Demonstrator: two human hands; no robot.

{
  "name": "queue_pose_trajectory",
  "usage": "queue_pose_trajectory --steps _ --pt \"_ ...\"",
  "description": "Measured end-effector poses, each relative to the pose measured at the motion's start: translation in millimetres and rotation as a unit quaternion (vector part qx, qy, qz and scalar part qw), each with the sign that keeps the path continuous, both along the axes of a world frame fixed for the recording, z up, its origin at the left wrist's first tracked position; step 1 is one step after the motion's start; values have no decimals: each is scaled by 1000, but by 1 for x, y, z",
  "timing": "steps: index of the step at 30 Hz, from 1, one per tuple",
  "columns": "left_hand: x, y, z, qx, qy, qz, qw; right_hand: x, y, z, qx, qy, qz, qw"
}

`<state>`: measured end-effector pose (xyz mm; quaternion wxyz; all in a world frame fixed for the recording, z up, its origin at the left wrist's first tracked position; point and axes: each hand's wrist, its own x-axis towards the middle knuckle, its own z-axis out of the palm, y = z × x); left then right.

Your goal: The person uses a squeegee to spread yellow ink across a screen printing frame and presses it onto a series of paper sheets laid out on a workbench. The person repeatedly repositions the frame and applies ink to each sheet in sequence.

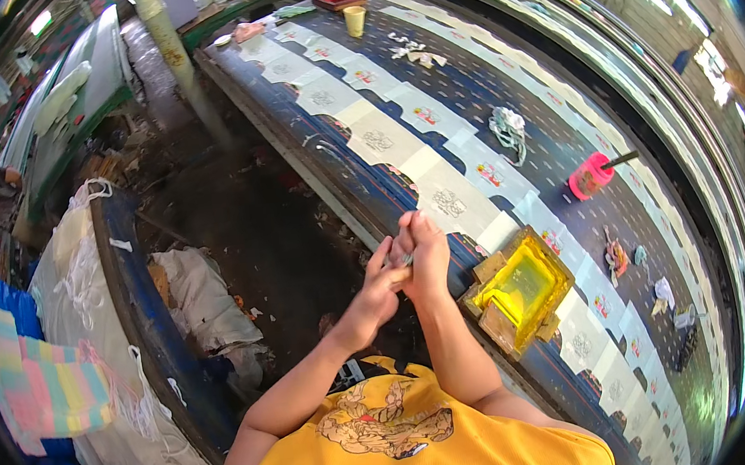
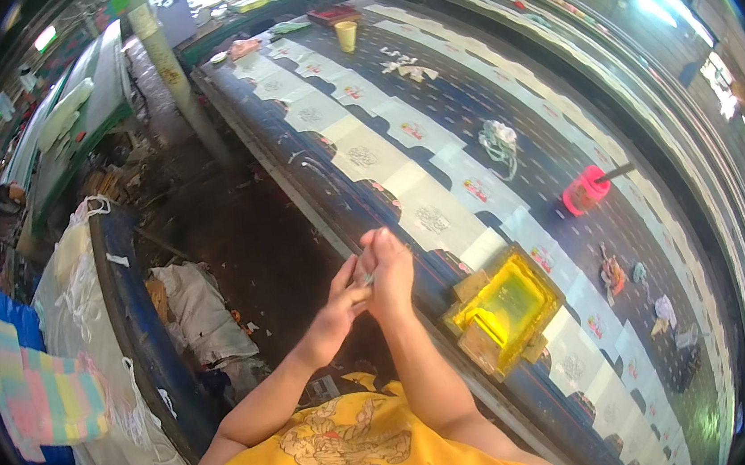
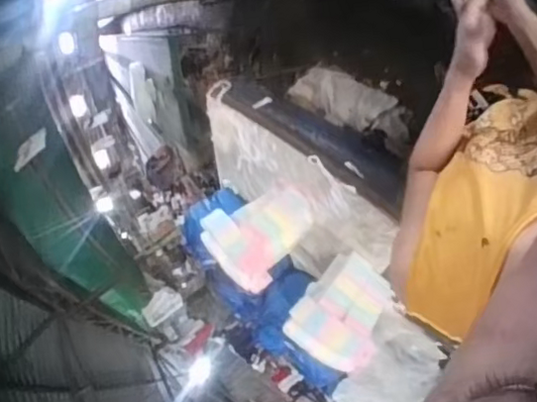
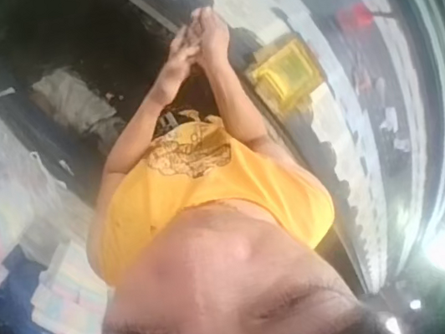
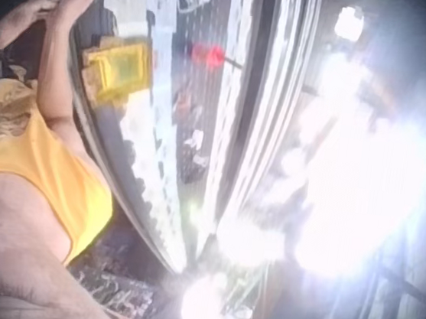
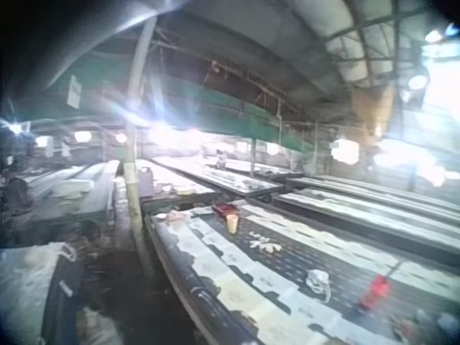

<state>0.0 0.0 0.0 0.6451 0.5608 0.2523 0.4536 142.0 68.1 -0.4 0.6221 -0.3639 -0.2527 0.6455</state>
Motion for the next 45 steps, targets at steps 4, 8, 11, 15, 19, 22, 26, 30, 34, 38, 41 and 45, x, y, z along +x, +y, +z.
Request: queue_pose_trajectory --steps 4,8,11,15,19,22,26,30,34,38,41,45 --pt "-13 33 5 -234 -305 -67 921 6 19 19 25 85 -113 990" --pt "-7 75 0 -209 -274 -76 936 -25 22 23 46 18 -133 990" --pt "0 80 -30 -141 -117 -12 983 -65 24 11 151 -257 -155 942" --pt "-15 93 -31 -25 -19 -27 999 -68 45 24 10 -186 -134 973" --pt "-35 106 -3 81 108 -90 987 -69 65 21 -44 -145 -129 980" --pt "-54 122 -19 153 206 -117 959 -63 75 10 -73 -167 -68 981" --pt "-91 160 -20 74 177 -272 943 -36 83 -34 -98 -356 -90 925" --pt "-108 185 -21 -64 177 -229 955 -9 55 -60 -104 -461 -9 881" --pt "-108 219 -38 -197 162 -179 950 -20 8 -50 -115 -385 189 896" --pt "-93 228 -54 -228 167 -212 936 -33 -20 -66 -151 -371 320 858" --pt "-79 229 -55 -234 196 -280 910 -26 -23 -64 -202 -363 374 829" --pt "-53 227 -49 -223 180 -266 921 33 3 -43 -75 -235 -10 969"
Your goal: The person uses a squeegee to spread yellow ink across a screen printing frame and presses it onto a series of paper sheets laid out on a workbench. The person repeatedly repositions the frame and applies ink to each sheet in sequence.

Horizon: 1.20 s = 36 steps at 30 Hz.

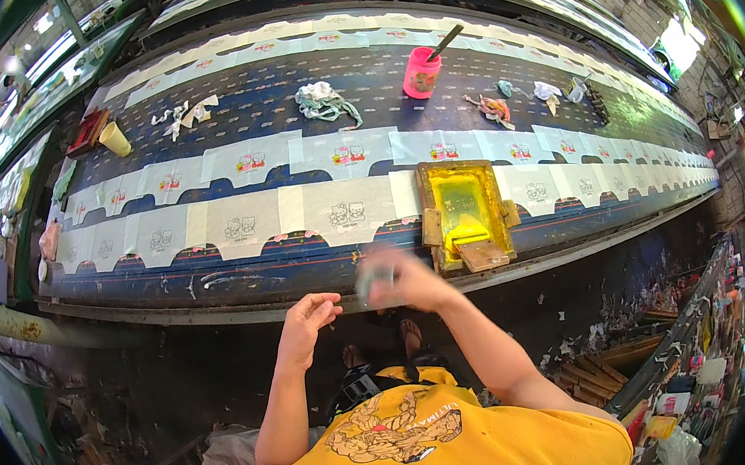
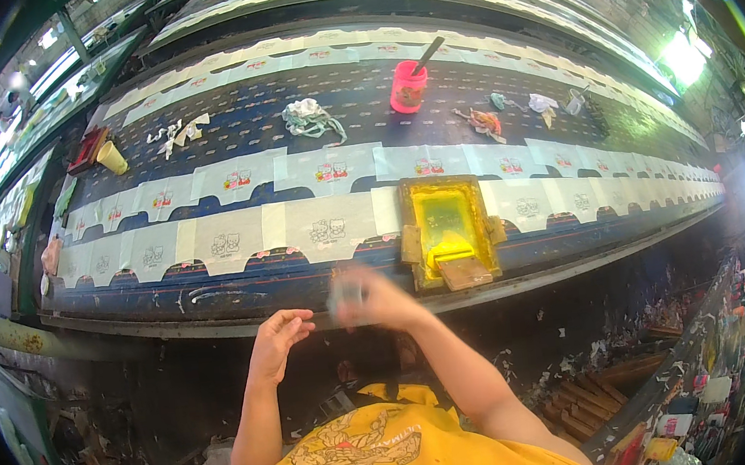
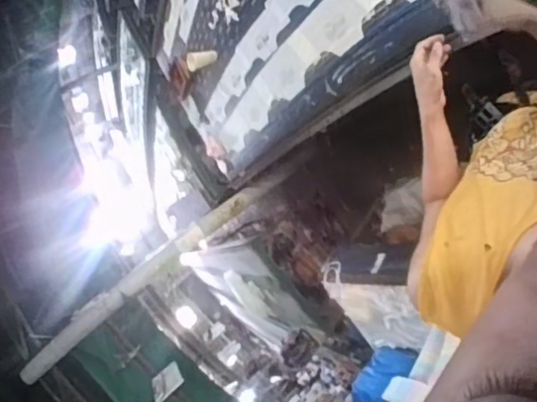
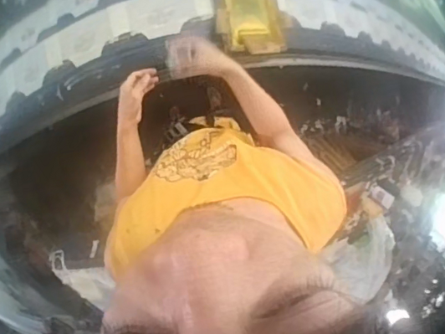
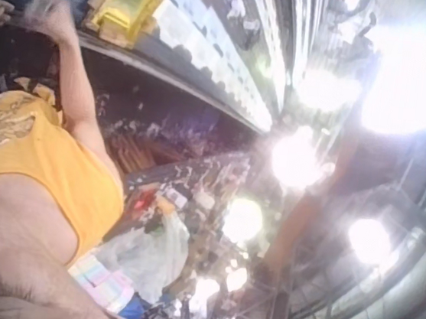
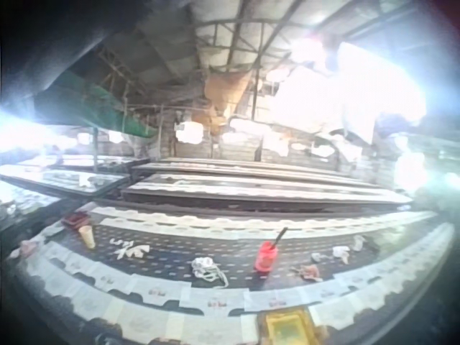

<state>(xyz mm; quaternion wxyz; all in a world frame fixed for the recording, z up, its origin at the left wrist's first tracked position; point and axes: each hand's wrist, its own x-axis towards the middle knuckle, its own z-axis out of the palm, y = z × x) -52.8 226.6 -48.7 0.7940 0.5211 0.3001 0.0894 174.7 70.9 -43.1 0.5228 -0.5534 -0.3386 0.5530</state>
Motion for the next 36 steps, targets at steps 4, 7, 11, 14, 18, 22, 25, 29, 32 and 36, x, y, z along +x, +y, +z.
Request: queue_pose_trajectory --steps 4,7,11,14,18,22,25,29,32,36 --pt "24 -11 2 -26 -27 28 999 45 20 46 117 108 -339 927" --pt "44 -32 -3 -53 -25 38 998 69 -5 38 52 31 -245 968" --pt "83 -60 -14 -43 -3 41 998 97 -64 27 -17 -6 -148 989" --pt "132 -80 -16 -5 35 46 998 133 -119 12 -49 -70 -201 976" --pt "203 -92 -61 149 77 44 985 198 -185 -13 -90 -218 -340 910" --pt "267 -107 -74 329 126 37 935 238 -217 -32 -163 -463 -330 806" --pt "292 -114 -77 425 182 -12 887 251 -230 -64 -145 -414 -317 841" --pt "299 -119 -85 446 191 12 874 260 -235 -96 -118 -339 -317 878" --pt "296 -122 -93 472 171 51 864 260 -231 -79 -155 -297 -310 890" --pt "296 -130 -54 454 166 84 872 268 -228 -79 -129 -285 -331 890"
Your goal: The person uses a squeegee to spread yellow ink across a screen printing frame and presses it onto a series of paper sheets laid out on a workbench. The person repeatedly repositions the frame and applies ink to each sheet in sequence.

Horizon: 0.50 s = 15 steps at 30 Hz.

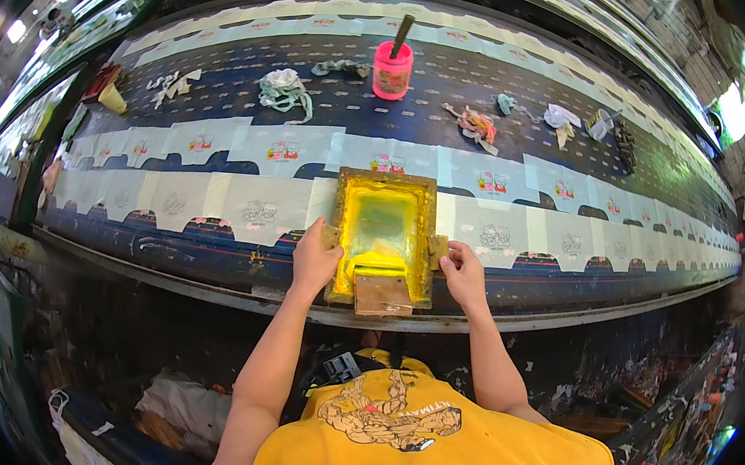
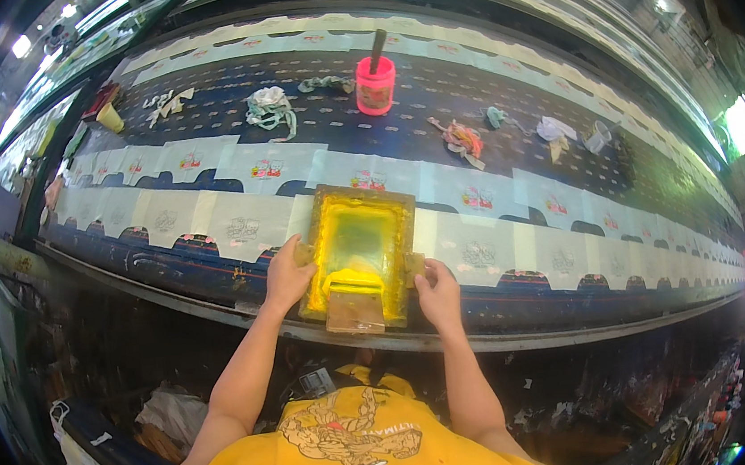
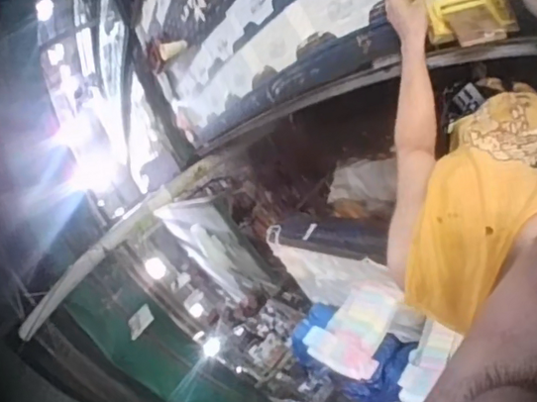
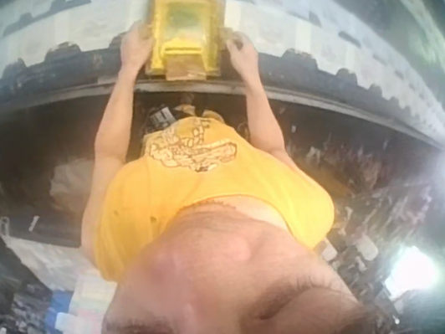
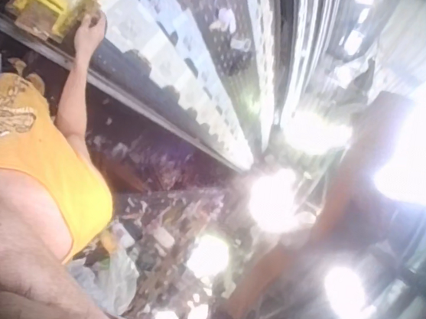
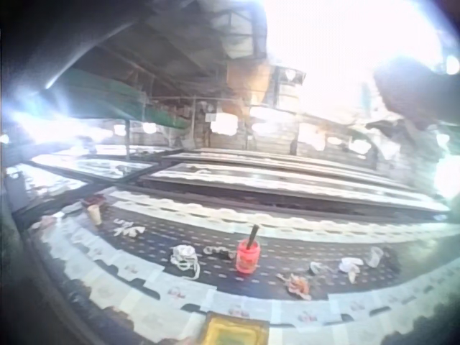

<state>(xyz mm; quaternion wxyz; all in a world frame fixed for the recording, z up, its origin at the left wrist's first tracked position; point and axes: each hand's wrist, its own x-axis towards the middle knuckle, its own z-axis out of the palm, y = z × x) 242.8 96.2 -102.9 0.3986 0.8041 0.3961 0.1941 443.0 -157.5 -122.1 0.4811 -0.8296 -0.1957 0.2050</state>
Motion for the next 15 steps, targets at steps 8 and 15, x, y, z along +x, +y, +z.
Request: queue_pose_trajectory --steps 8,15 --pt "-70 15 39 17 -46 49 998 -34 50 39 72 -21 53 996" --pt "-223 64 57 0 -48 152 987 -152 144 52 103 19 171 980"
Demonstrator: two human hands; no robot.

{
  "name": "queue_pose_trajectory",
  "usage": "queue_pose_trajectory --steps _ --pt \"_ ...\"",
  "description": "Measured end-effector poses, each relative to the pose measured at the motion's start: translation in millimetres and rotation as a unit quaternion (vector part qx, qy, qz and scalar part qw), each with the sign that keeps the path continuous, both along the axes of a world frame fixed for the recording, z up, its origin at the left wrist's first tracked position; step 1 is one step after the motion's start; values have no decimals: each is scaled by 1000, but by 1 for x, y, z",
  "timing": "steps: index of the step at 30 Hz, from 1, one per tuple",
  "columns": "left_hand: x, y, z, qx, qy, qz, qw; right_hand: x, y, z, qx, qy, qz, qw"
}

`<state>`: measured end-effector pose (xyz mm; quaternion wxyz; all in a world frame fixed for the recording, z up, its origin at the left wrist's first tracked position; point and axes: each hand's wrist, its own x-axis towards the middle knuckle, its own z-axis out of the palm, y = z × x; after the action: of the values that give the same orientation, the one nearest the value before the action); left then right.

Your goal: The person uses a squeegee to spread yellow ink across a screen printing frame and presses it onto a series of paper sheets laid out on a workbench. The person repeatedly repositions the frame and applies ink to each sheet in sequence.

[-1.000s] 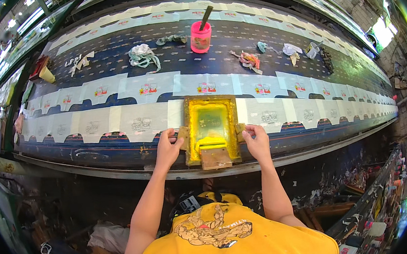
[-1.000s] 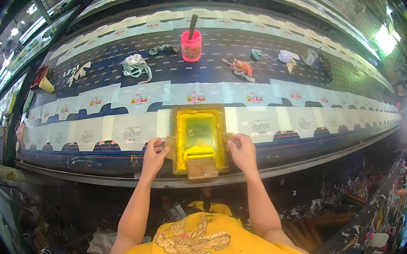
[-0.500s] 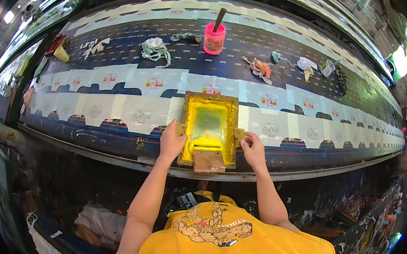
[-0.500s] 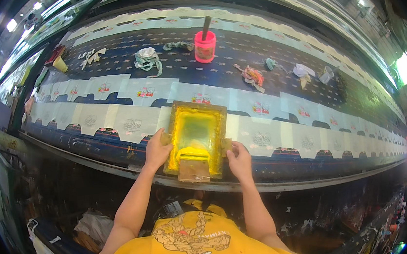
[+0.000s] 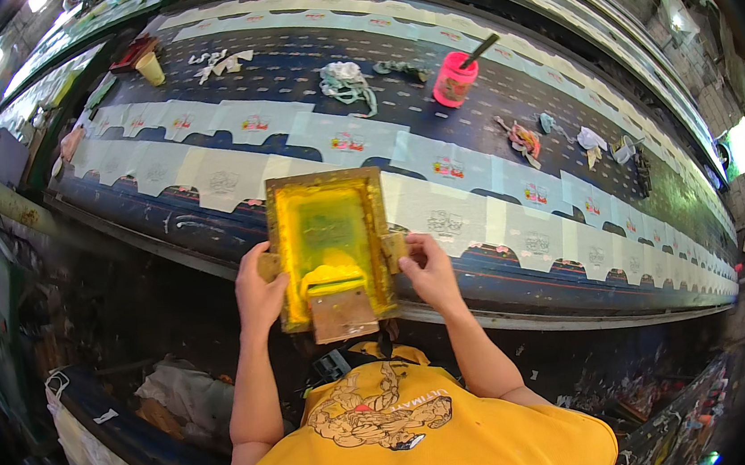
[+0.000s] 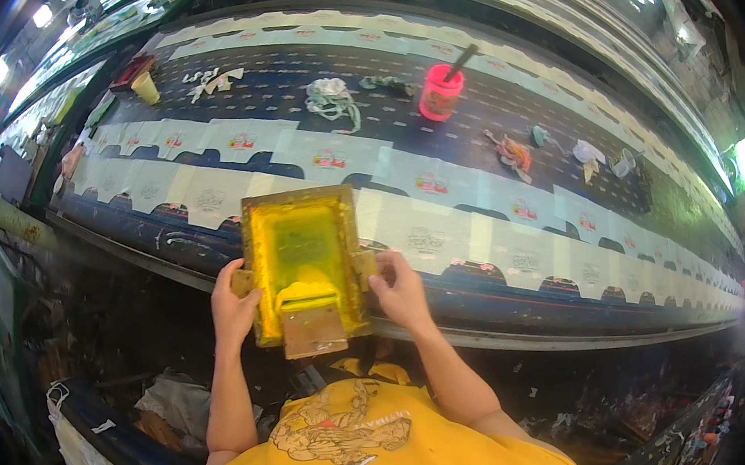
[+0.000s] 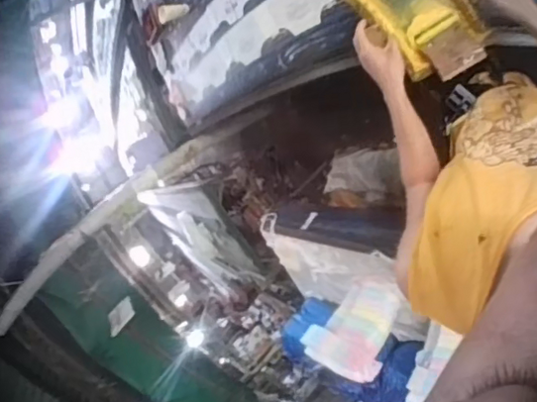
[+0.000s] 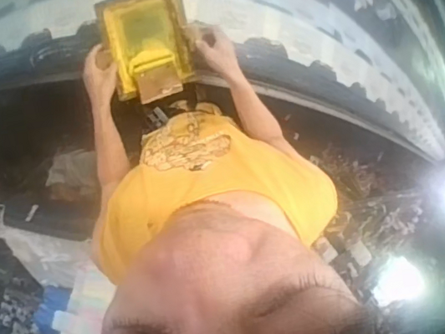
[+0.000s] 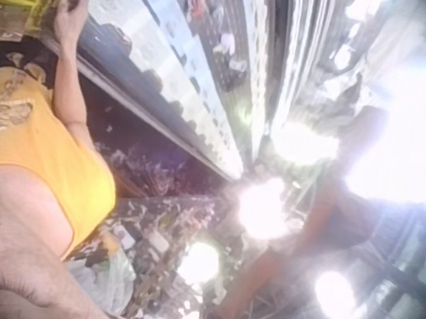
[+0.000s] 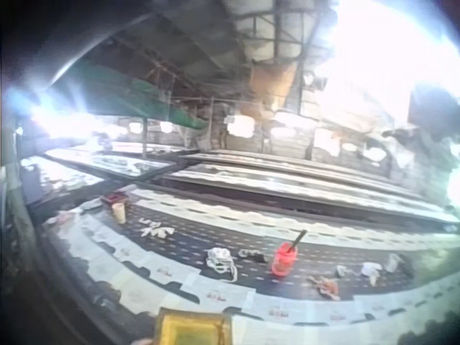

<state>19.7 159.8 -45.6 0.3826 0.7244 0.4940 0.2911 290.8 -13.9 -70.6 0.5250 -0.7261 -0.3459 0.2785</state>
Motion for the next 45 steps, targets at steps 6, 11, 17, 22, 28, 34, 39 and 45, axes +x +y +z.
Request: queue_pose_trajectory --steps 6,11,17,22,28,34,39,45 --pt "-136 42 19 35 18 77 996 -117 81 -14 -12 55 80 995" --pt "-239 64 28 54 44 95 993 -197 155 1 -9 125 138 982" --pt "-335 74 28 82 22 188 979 -288 239 7 1 141 231 963" --pt "-387 92 15 84 13 275 958 -341 308 5 11 179 312 933" --pt "-428 145 6 62 21 342 937 -399 404 3 13 221 344 913" --pt "-459 259 9 83 18 332 940 -435 515 -3 47 269 321 907" --pt "-483 368 10 85 17 300 950 -448 611 -2 61 290 282 913" --pt "-495 486 10 75 -2 253 965 -453 698 10 75 260 235 934"
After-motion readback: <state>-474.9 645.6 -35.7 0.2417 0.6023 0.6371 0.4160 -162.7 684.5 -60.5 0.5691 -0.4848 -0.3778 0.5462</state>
